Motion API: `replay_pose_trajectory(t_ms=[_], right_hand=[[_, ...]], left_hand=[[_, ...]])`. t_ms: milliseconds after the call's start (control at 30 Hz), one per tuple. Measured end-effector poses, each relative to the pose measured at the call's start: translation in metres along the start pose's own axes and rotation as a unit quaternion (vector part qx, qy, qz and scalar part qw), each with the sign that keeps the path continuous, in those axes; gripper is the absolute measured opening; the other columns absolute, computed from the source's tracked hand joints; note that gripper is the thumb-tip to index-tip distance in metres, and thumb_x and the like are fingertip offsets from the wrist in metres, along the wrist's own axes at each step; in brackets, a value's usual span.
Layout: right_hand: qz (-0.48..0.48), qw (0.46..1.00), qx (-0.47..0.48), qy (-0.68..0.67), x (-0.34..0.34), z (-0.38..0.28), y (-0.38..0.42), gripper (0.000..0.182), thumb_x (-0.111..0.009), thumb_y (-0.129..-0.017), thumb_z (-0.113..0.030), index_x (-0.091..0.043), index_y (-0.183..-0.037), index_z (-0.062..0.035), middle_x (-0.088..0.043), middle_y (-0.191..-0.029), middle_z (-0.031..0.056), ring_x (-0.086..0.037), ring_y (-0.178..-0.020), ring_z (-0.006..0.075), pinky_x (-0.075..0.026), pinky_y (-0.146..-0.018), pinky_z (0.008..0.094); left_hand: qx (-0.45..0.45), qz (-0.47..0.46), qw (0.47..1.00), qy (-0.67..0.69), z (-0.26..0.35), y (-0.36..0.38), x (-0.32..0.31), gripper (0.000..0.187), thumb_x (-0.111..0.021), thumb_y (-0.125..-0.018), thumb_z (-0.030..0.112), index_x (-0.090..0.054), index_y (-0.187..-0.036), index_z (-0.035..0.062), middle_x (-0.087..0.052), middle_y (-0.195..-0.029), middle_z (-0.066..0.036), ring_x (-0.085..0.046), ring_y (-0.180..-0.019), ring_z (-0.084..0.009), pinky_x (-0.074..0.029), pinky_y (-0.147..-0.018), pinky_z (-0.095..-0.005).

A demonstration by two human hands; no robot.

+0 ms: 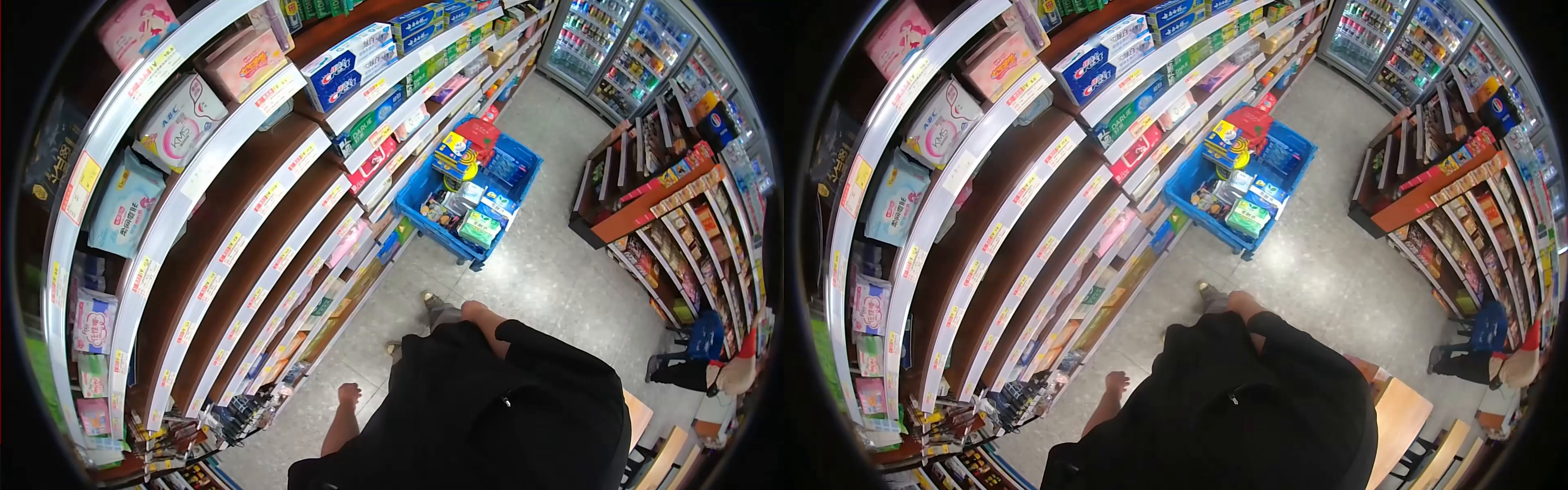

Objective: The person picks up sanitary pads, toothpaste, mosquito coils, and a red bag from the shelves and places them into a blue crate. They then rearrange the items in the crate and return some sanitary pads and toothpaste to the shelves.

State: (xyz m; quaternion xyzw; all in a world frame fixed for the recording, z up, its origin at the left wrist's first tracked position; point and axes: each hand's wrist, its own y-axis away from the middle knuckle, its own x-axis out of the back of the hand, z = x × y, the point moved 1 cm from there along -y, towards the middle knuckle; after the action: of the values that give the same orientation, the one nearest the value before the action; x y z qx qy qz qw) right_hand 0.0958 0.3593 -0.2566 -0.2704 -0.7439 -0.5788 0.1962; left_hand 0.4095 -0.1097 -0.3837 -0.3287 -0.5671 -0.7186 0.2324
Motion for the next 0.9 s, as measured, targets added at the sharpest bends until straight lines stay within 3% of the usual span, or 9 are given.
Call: replay_pose_trajectory(t_ms=[33,100,167,233,300,400,533,633,900], right_hand=[[-0.006,1.000,0.004,-0.001,0.005,0.001,-0.004,0.043,-0.069,-0.070,-0.034,-0.072,-0.099,-0.0014,-0.067,-0.110,0.0215,-0.063,-0.108,0.0364,-0.050,-0.090,0.0448],[-0.016,1.000,0.015,0.007,0.007,0.005,-0.029,0.045,-0.070,-0.070,-0.035,-0.072,-0.100,-0.0011,-0.067,-0.111,0.0214,-0.062,-0.108,0.0366,-0.050,-0.091,0.0443],[-0.027,0.998,0.033,0.035,0.004,0.008,-0.054,0.048,-0.070,-0.070,-0.037,-0.071,-0.101,-0.0008,-0.067,-0.111,0.0208,-0.062,-0.108,0.0371,-0.050,-0.090,0.0436],[-0.042,0.995,0.077,0.048,0.017,0.005,-0.076,0.047,-0.071,-0.068,-0.040,-0.073,-0.097,-0.0034,-0.068,-0.107,0.0210,-0.064,-0.102,0.0373,-0.051,-0.086,0.0430],[-0.026,0.992,0.117,0.046,0.030,0.005,-0.100,0.041,-0.069,-0.067,-0.039,-0.074,-0.090,-0.0056,-0.070,-0.096,0.0200,-0.066,-0.094,0.0360,-0.052,-0.083,0.0427],[0.011,0.982,0.178,0.068,0.058,0.009,-0.124,0.036,-0.065,-0.069,-0.038,-0.075,-0.084,-0.0068,-0.070,-0.085,0.0174,-0.067,-0.086,0.0348,-0.053,-0.081,0.0429],[-0.013,0.971,0.209,0.116,0.074,0.034,-0.150,0.042,-0.059,-0.076,-0.041,-0.074,-0.086,-0.0034,-0.069,-0.096,0.0228,-0.065,-0.098,0.0367,-0.051,-0.089,0.0436],[-0.040,0.970,0.189,0.149,0.087,0.044,-0.151,0.048,-0.060,-0.076,-0.049,-0.075,-0.089,-0.0051,-0.069,-0.103,0.0215,-0.065,-0.101,0.0359,-0.050,-0.092,0.0419],[-0.073,0.949,0.257,0.166,0.117,0.014,-0.146,0.041,-0.067,-0.075,-0.045,-0.076,-0.092,-0.0085,-0.071,-0.095,0.0178,-0.069,-0.092,0.0316,-0.053,-0.084,0.0398]], left_hand=[[0.107,0.012,0.982,0.157,0.018,-0.022,-0.014,0.006,-0.069,-0.076,0.021,-0.067,-0.078,0.0153,-0.068,-0.075,-0.003,-0.067,-0.075,-0.0196,-0.054,-0.059,-0.0347],[0.078,0.118,0.917,0.372,0.046,-0.011,0.027,0.006,-0.064,-0.077,0.017,-0.067,-0.075,0.0114,-0.069,-0.076,-0.007,-0.067,-0.076,-0.0237,-0.054,-0.060,-0.0375],[0.035,0.108,0.986,0.121,0.084,-0.019,0.069,0.014,-0.061,-0.078,0.019,-0.067,-0.073,0.0075,-0.068,-0.077,-0.012,-0.068,-0.076,-0.0283,-0.054,-0.064,-0.0418],[0.091,0.069,0.959,0.258,0.107,-0.032,0.076,0.031,-0.062,-0.075,0.034,-0.070,-0.079,0.0049,-0.069,-0.083,-0.017,-0.067,-0.088,-0.0337,-0.053,-0.078,-0.0452],[0.192,0.074,0.855,0.476,0.122,-0.049,0.068,0.031,-0.058,-0.079,0.032,-0.071,-0.084,0.0047,-0.069,-0.094,-0.020,-0.065,-0.097,-0.0357,-0.052,-0.085,-0.0455],[0.234,0.000,0.878,0.418,0.127,-0.066,0.113,0.034,-0.051,-0.083,0.029,-0.071,-0.092,0.0035,-0.067,-0.105,-0.022,-0.063,-0.104,-0.0376,-0.050,-0.090,-0.0453],[0.302,0.122,0.845,0.424,0.120,-0.085,0.179,0.037,-0.048,-0.084,0.029,-0.068,-0.098,0.0015,-0.067,-0.104,-0.024,-0.062,-0.104,-0.0394,-0.050,-0.089,-0.0452],[0.304,0.263,0.807,0.432,0.109,-0.104,0.215,0.028,-0.052,-0.078,0.027,-0.068,-0.079,0.0035,-0.067,-0.091,-0.022,-0.064,-0.089,-0.0399,-0.051,-0.077,-0.0451],[0.310,0.202,0.770,0.519,0.151,-0.128,0.276,0.030,-0.058,-0.078,0.030,-0.071,-0.094,0.0076,-0.069,-0.097,-0.019,-0.065,-0.097,-0.0350,-0.051,-0.087,-0.0426]])
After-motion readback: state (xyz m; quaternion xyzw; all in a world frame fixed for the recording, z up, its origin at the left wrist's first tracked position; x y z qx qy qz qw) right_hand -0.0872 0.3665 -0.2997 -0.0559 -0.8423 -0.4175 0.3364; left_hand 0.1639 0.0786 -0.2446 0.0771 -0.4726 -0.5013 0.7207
